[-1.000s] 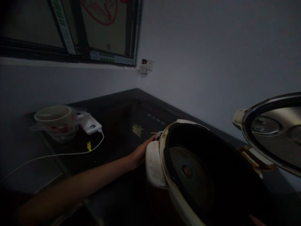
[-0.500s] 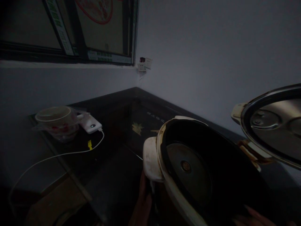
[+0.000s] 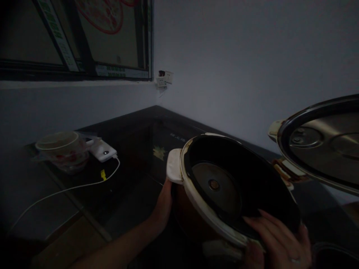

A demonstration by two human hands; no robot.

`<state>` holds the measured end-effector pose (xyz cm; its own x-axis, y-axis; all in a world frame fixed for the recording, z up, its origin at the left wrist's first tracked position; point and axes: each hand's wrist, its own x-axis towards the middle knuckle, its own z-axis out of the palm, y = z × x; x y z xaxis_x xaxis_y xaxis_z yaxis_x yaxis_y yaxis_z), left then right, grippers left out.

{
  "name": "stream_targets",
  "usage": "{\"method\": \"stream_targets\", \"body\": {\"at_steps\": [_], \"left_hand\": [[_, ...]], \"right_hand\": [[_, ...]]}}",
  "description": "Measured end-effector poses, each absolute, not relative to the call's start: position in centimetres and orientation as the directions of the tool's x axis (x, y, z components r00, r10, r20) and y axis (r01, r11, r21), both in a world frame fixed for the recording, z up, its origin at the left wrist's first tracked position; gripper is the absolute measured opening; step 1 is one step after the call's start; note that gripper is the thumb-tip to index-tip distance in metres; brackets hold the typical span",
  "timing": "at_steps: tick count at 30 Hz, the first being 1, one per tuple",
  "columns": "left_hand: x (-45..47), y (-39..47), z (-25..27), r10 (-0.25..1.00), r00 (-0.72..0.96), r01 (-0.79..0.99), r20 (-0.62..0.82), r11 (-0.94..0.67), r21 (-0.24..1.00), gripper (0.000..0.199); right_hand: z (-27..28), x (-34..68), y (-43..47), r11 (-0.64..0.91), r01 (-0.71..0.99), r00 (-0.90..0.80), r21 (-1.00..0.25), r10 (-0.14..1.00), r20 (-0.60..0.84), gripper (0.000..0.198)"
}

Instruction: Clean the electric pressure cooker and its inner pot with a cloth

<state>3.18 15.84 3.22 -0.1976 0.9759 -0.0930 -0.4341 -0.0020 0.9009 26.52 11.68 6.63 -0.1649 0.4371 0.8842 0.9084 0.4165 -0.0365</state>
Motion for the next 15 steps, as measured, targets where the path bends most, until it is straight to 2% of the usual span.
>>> {"method": "stream_targets", "body": {"at_steps": [2, 6, 11, 15], "left_hand": [[3.0, 16.9, 3.3, 0.974, -0.177, -0.468, -0.142, 0.044, 0.882, 0.053], [2.7, 19.5, 3.8, 0.981, -0.113, -0.499, -0.157, 0.081, 0.863, 0.049], [2.5, 21.5, 4.3, 0.984, -0.018, -0.505, -0.176, 0.143, 0.851, 0.049], [3.2, 20.1, 3.2, 0.981, -0.061, -0.510, -0.183, 0.127, 0.851, 0.052]], "right_hand": [[7.2, 24.7, 11.7, 0.421, 0.907, -0.207, 0.013, 0.419, 0.884, 0.031], [7.7, 21.9, 12.1, 0.383, 0.923, -0.128, -0.019, 0.354, 0.926, 0.024], [7.9, 19.9, 12.7, 0.314, 0.949, -0.103, -0.008, 0.335, 0.937, 0.024], [8.0, 19.3, 12.8, 0.296, 0.955, -0.100, -0.010, 0.352, 0.931, 0.026]]}}
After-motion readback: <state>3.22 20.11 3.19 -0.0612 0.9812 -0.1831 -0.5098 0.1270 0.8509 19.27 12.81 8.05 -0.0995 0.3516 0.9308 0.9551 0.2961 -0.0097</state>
